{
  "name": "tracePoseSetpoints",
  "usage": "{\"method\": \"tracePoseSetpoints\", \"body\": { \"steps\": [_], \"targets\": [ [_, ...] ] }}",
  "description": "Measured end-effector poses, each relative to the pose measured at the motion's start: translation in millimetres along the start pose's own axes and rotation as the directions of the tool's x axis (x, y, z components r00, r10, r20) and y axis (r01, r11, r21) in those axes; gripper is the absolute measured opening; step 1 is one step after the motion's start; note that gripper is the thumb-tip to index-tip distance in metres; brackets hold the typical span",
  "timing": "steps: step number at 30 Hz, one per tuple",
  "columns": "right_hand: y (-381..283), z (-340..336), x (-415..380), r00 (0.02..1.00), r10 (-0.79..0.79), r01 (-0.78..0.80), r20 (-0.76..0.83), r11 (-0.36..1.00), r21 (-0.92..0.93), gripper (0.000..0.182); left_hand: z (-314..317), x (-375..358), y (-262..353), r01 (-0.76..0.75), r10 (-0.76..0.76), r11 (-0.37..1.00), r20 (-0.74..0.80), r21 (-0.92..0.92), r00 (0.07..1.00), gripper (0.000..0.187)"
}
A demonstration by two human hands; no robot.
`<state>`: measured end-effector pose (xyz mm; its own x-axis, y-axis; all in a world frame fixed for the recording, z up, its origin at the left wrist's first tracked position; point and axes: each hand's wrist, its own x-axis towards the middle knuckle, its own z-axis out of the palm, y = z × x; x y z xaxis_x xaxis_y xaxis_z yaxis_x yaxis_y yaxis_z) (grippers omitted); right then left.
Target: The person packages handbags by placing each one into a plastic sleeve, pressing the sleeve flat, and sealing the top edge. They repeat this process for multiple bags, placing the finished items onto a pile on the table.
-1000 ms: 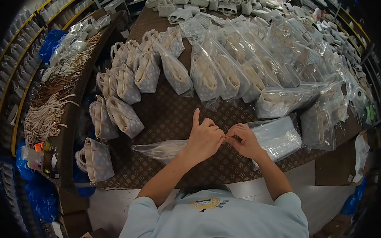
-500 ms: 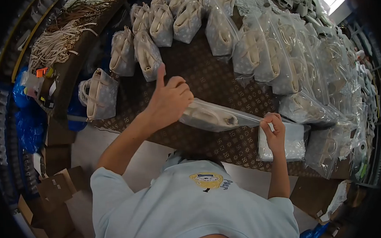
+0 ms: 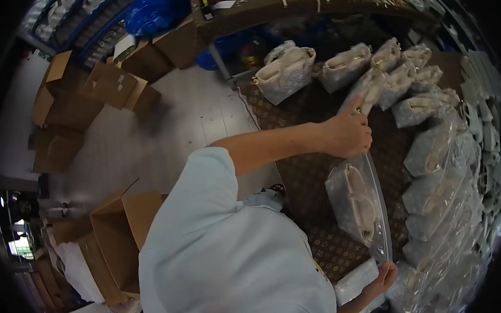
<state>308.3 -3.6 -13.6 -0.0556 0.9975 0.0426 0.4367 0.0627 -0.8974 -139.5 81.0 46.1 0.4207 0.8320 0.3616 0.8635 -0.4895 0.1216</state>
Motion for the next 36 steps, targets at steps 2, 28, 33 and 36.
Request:
{"method": "tracePoseSetpoints", "body": {
  "steps": [2, 28, 33, 36],
  "targets": [
    [5.0, 10.6, 8.4, 1.0, 0.026, -0.026, -0.012, 1.0, -0.01, 0.019, -1.9, -6.7, 1.4, 0.074, -0.075, 0.994, -0.007, -0.075, 0.997, 0.013],
    [6.1, -64.3, -199.5, 0.167, 0.258, -0.356, -0.952, 0.916, 0.186, 0.032, 117.2, -17.9, 30.4, 0.703, -0.326, -0.13, 0.7, -0.699, 0.636, 0.029],
    [19.4, -92.7, -245.2, -0.032, -0.067, -0.36, -0.997, 0.932, -0.051, 0.036, 117.2, -8.7, 62.2, 0.769, -0.313, 0.042, 0.722, -0.638, 0.617, 0.027],
    [26.5, -111.5, -271.6, -0.213, 0.071, 0.014, -0.975, 0.997, 0.069, 0.038, 116.1, -1.6, 72.2, 0.787, -0.268, 0.134, 0.742, -0.603, 0.614, 0.025]
  ]
}}
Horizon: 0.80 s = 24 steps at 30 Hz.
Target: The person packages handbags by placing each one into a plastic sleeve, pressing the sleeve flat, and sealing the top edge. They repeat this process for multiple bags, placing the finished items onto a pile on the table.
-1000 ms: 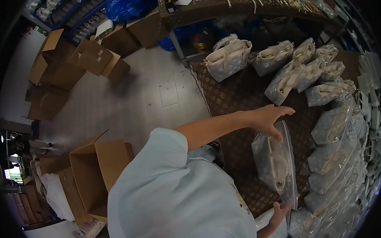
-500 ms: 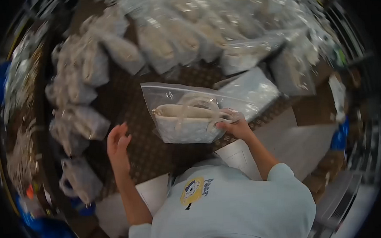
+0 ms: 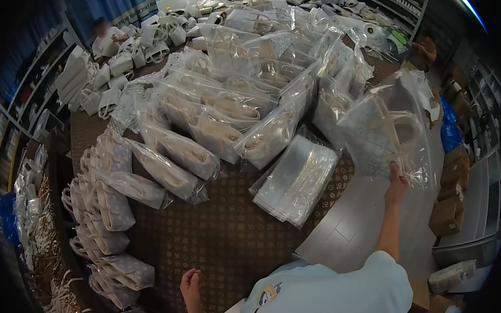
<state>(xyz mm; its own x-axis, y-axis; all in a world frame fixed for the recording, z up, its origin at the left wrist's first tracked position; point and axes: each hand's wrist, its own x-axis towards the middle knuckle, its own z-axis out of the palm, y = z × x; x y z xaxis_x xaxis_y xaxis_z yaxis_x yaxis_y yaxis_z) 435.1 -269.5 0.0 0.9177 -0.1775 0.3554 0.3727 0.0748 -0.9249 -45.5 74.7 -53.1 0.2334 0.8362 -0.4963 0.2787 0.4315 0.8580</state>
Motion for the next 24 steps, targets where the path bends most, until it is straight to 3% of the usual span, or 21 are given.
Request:
{"method": "tracePoseSetpoints", "body": {
  "steps": [2, 3, 5, 9, 11, 12, 13, 15, 16, 18, 20, 21, 23, 24],
  "targets": [
    [14.8, -16.8, 24.4, 0.948, 0.138, -0.128, -0.286, 0.99, 0.053, 0.046, 2.7, 4.3, -0.6, 0.012, -0.012, 0.999, 0.012, 0.032, 1.0, 0.024],
    [11.1, -11.1, 32.9, 0.948, 0.141, -0.13, -0.286, 0.99, 0.057, 0.046, 2.5, 6.7, -3.7, 0.01, -0.01, 1.0, 0.014, 0.007, 1.0, 0.024],
    [-3.2, 5.9, 58.9, 0.814, 0.074, -0.147, -0.576, 0.986, -0.08, 0.051, 0.6, 11.0, -9.0, 0.007, -0.007, 1.0, 0.015, -0.016, 1.0, 0.024],
    [72.7, -2.1, 124.2, 0.793, 0.064, -0.218, -0.606, 0.958, -0.184, 0.058, 16.2, 9.0, -0.5, 0.059, -0.059, 0.998, 0.017, 0.003, 0.998, 0.023],
    [126.6, 0.7, 148.7, 0.713, 0.212, -0.505, -0.669, 0.816, -0.28, 0.055, 29.1, 5.9, 10.5, 0.105, -0.105, 0.994, 0.005, 0.028, 0.994, 0.023],
    [140.7, 8.5, 151.8, 0.716, 0.218, -0.512, -0.664, 0.81, -0.286, 0.055, 32.8, 4.2, 14.3, 0.081, -0.082, 0.996, 0.034, 0.023, 0.996, 0.023],
    [153.9, 16.6, 153.4, 0.798, 0.197, -0.535, -0.57, 0.668, -0.518, 0.054, 33.5, 1.5, 15.8, 0.057, -0.058, 0.998, 0.064, 0.022, 0.996, 0.024],
    [185.0, 39.9, 149.0, 0.935, 0.069, -0.298, -0.347, 0.683, -0.667, 0.051, 30.6, 1.6, 7.2, 0.051, -0.051, 0.999, 0.068, 0.001, 0.996, 0.025],
    [202.1, 52.0, 141.5, 0.962, -0.089, -0.077, -0.257, 0.819, -0.569, 0.051, 25.7, 1.2, 4.3, 0.04, -0.038, 0.999, 0.082, -0.019, 0.996, 0.026],
    [227.5, 64.2, 151.7, 0.969, -0.184, 0.01, -0.163, 0.692, -0.722, 0.049, 19.0, -7.0, 5.1, 0.062, -0.064, 0.998, 0.054, 0.025, 0.997, 0.025],
    [207.9, 81.8, 153.8, 0.974, 0.1, -0.2, -0.202, 0.797, -0.57, 0.05, 13.2, -11.0, 0.8, 0.089, -0.091, 0.995, 0.037, 0.053, 0.995, 0.025],
    [211.9, 77.5, 159.8, 0.973, 0.105, -0.207, -0.205, 0.787, -0.581, 0.05, 10.6, -10.2, -4.2, 0.091, -0.094, 0.994, 0.053, 0.06, 0.994, 0.024],
    [218.9, 83.1, 165.8, 0.972, 0.234, -0.206, 0.01, 0.875, -0.438, 0.039, 6.2, -12.2, -14.8, 0.116, -0.118, 0.992, 0.035, 0.046, 0.992, 0.024],
    [254.4, 64.5, 181.9, 0.943, 0.326, -0.281, 0.062, 0.882, -0.378, 0.035, 9.2, -10.6, -13.7, 0.081, -0.088, 0.99, 0.056, 0.119, 0.995, 0.025]
  ]
}}
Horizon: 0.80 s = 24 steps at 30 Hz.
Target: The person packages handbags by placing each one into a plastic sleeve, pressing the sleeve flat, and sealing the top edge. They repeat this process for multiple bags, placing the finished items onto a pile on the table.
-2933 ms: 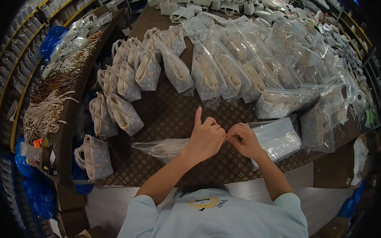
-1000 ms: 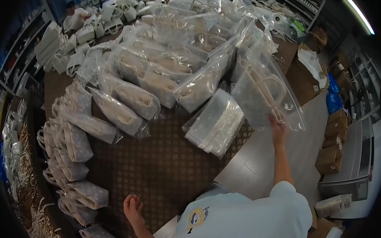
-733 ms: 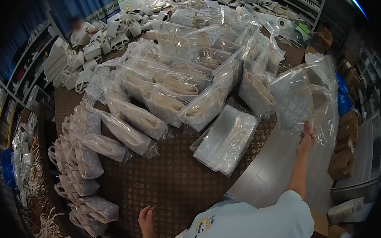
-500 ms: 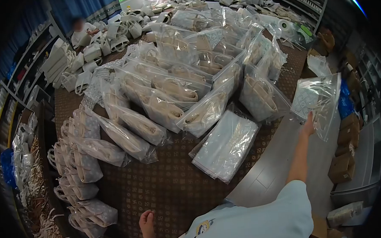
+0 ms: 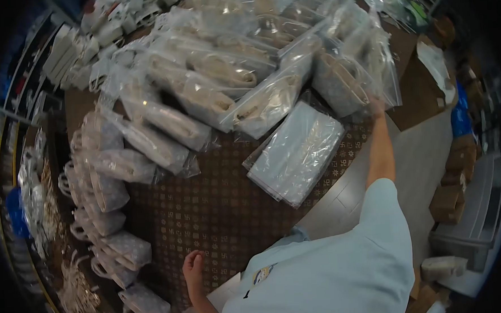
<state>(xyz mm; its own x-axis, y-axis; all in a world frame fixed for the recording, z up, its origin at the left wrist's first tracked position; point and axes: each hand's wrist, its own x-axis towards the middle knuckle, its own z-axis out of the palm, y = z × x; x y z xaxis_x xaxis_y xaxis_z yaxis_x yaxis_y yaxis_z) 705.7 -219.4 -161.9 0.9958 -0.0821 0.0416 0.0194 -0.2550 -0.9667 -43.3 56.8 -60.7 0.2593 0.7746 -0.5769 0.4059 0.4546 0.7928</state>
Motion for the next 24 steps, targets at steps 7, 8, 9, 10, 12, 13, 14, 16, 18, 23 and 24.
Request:
{"method": "tracePoseSetpoints", "body": {
  "steps": [7, 8, 9, 10, 12, 13, 14, 16, 18, 23, 24],
  "targets": [
    [-1.9, -27.3, -23.3, 0.993, 0.116, -0.118, 0.024, 0.987, 0.113, 0.051, -28.2, -17.4, 9.5, -0.265, 0.467, 0.77, -0.229, 0.581, 0.854, 0.03],
    [-19.7, -36.5, -58.1, 0.991, 0.112, -0.105, -0.078, 0.99, 0.093, 0.054, -42.9, -23.9, 15.6, -0.232, 0.585, 0.687, -0.335, 0.689, 0.739, 0.031],
    [-39.9, -38.5, -93.5, 0.983, 0.126, -0.121, -0.132, 0.991, 0.051, 0.057, -55.7, -31.6, 24.2, -0.174, 0.692, 0.592, -0.385, 0.787, 0.611, 0.031],
    [-60.2, -39.7, -128.7, 0.973, 0.141, -0.141, -0.184, 0.99, 0.01, 0.062, -70.8, -37.0, 31.5, -0.112, 0.718, 0.59, -0.457, 0.799, 0.525, 0.033],
    [-36.0, -48.0, -169.0, 0.986, -0.003, -0.026, -0.169, 0.985, -0.173, 0.057, -96.1, -39.6, 43.7, -0.046, 0.734, 0.599, -0.524, 0.8, 0.432, 0.034],
    [-23.1, -45.9, -189.3, 0.992, -0.036, 0.017, -0.122, 0.988, -0.15, 0.052, -105.0, -37.8, 48.4, -0.074, 0.718, 0.645, -0.57, 0.761, 0.399, 0.035],
    [-12.4, -46.9, -212.3, 0.994, -0.067, 0.056, -0.084, 0.99, -0.128, 0.048, -113.2, -33.5, 51.3, -0.111, 0.702, 0.684, -0.608, 0.721, 0.37, 0.036],
    [-18.8, -32.2, -273.2, 0.99, -0.12, 0.132, 0.07, 0.97, -0.203, 0.041, -111.6, -10.5, 62.1, -0.148, 0.779, 0.567, -0.47, 0.81, 0.414, 0.042],
    [-13.2, -20.2, -309.1, 0.965, -0.022, 0.043, 0.263, 0.996, -0.075, 0.038, -112.3, 9.4, 74.8, -0.195, 0.834, 0.45, -0.332, 0.871, 0.441, 0.048],
    [-36.6, -33.5, -368.5, 0.945, -0.013, 0.066, 0.328, 0.986, -0.152, 0.035, -168.0, 53.5, 84.0, -0.121, 0.663, 0.742, -0.748, 0.659, -0.013, 0.072],
    [-45.4, -42.7, -378.4, 0.958, 0.085, -0.027, 0.275, 0.977, -0.211, 0.034, -177.5, 64.8, 78.3, -0.115, 0.664, 0.743, -0.748, 0.659, -0.002, 0.072]
  ]
}}
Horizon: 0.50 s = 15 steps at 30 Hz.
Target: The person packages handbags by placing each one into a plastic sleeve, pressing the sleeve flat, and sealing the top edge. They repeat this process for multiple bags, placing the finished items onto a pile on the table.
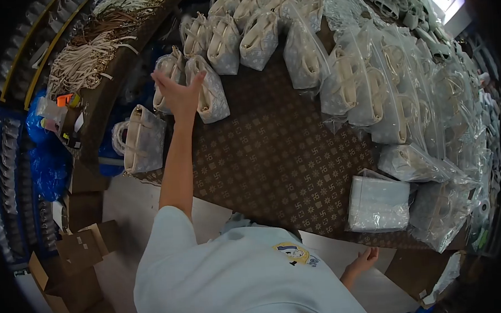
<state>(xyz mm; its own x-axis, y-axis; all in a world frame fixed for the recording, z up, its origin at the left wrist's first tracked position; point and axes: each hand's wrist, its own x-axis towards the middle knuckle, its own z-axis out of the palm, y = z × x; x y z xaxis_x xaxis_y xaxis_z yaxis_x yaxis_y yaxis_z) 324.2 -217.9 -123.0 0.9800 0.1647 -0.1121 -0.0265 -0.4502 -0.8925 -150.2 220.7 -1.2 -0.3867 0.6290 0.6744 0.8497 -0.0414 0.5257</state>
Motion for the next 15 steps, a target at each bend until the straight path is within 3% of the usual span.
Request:
{"method": "tracePoseSetpoints", "body": {
  "steps": [1, 2, 3, 4, 5, 6, 8, 10, 11, 12, 14, 15],
  "targets": [
    [-8.8, -0.7, -12.5, 1.0, 0.006, -0.006, -0.006, 1.0, -0.005, 0.034, 12.8, 2.7, -10.1, 0.223, -0.213, 0.973, 0.161, -0.051, 0.964, 0.072],
    [-21.4, 4.3, -23.1, 0.993, 0.118, -0.118, -0.002, 0.989, 0.086, 0.033, 21.5, 3.4, -15.4, 0.44, -0.396, 0.895, 0.328, -0.068, 0.858, 0.073],
    [-31.1, 8.5, -31.6, 0.974, 0.226, -0.224, 0.008, 0.959, 0.176, 0.032, 22.7, 3.2, -21.5, 0.439, -0.391, 0.895, 0.343, -0.074, 0.854, 0.073],
    [-35.5, 14.7, -37.2, 0.974, 0.226, -0.221, -0.011, 0.958, 0.182, 0.032, 23.1, 7.1, -29.1, 0.59, -0.446, 0.8, 0.551, -0.108, 0.706, 0.07],
    [-38.2, 23.3, -42.2, 0.975, 0.181, -0.204, 0.127, 0.958, 0.202, 0.032, 26.4, 10.4, -32.3, 0.722, -0.441, 0.685, 0.733, -0.098, 0.518, 0.068],
    [-41.6, 31.3, -48.8, 0.956, 0.134, -0.194, 0.262, 0.957, 0.218, 0.032, 24.7, 4.4, -26.6, 0.718, -0.427, 0.689, 0.745, -0.099, 0.512, 0.068],
    [-54.8, 60.3, -68.8, 0.873, -0.048, -0.128, 0.486, 0.938, 0.322, 0.031, 4.3, -19.8, -8.1, 0.828, -0.485, 0.322, 0.671, -0.459, 0.561, 0.046],
    [-88.5, 95.9, -99.4, 0.644, 0.044, -0.221, 0.764, 0.967, 0.13, 0.046, -31.5, -51.1, 4.9, 0.781, -0.263, 0.079, 0.742, -0.62, 0.616, 0.037],
    [-98.2, 114.6, -115.5, 0.475, 0.112, -0.354, 0.873, 0.932, 0.073, 0.051, -45.6, -69.0, 14.5, 0.785, -0.231, 0.001, 0.763, -0.62, 0.603, 0.033],
    [-108.0, 132.7, -131.9, 0.285, 0.151, -0.469, 0.946, 0.883, 0.0, 0.055, -56.8, -88.2, 25.9, 0.786, -0.198, -0.08, 0.783, -0.613, 0.59, 0.03],
    [-133.7, 163.4, -164.0, 0.043, 0.2, -0.583, 0.979, 0.8, -0.138, 0.066, -73.0, -131.5, 47.0, 0.796, -0.083, -0.107, 0.803, -0.595, 0.589, 0.028],
    [-140.6, 179.1, -173.4, 0.044, 0.192, -0.675, 0.98, 0.729, -0.113, 0.066, -79.8, -151.8, 56.7, 0.813, -0.062, -0.107, 0.82, -0.572, 0.569, 0.028]
  ]
}}
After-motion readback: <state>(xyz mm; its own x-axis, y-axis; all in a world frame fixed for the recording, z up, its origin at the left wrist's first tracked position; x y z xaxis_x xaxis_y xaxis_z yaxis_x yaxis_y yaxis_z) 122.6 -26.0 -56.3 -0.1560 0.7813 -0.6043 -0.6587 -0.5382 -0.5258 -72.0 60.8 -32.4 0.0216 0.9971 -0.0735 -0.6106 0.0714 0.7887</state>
